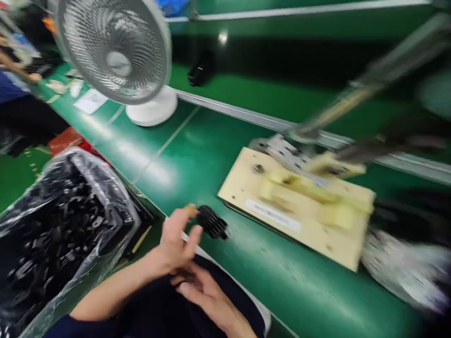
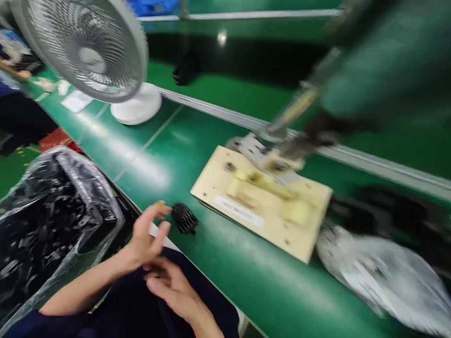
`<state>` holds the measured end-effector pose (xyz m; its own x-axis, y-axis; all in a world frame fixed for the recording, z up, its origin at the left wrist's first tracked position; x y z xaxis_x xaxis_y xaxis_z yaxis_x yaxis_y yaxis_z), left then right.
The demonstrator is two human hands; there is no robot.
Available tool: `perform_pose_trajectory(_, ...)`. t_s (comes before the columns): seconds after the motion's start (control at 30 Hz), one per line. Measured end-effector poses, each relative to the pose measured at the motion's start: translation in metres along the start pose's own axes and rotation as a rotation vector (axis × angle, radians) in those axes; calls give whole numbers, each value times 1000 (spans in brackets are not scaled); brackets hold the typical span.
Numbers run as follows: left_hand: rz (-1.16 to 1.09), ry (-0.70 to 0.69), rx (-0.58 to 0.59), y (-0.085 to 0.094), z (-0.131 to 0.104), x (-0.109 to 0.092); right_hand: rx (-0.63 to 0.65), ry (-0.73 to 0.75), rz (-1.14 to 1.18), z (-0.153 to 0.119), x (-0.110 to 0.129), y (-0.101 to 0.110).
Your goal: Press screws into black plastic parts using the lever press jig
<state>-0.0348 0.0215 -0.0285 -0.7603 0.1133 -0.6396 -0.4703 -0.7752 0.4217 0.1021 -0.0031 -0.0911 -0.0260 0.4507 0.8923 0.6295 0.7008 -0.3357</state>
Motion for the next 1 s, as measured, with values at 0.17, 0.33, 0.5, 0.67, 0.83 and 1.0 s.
perform_pose_trajectory(0.17,-13,264,-19,19,-6,42,-520,909,-776,-20,94,-13)
perform_pose_trajectory(0.33,-46,401,5,20,-10,44,-991,931,-1159,0,99,13)
perform_pose_trajectory(0.5,-123,494,155,8,-14,29,-871,566,-1312,27,86,21)
perform_pose_trajectory(0.67,-211,774,245,5,-16,23,-764,692,-1270,11,90,20)
perform_pose_trajectory(0.83,-431,1116,347,-1,-17,18,-778,799,-1303,-16,84,26)
perform_pose_trajectory(1.0,-356,1096,423,-12,-15,10,-781,788,-1353,-38,73,32)
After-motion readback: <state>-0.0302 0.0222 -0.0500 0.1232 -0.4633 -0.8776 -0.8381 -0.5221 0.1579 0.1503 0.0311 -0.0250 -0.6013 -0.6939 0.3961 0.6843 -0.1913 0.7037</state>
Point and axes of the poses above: each hand's wrist, its own z-axis towards the middle knuckle, its own y-axis out of the back of the hand, x = y × z, the point moved 3 cm from there along z, towards the middle knuckle, and after that the axes turned 14 degrees about -x, right-handed, at the moved point
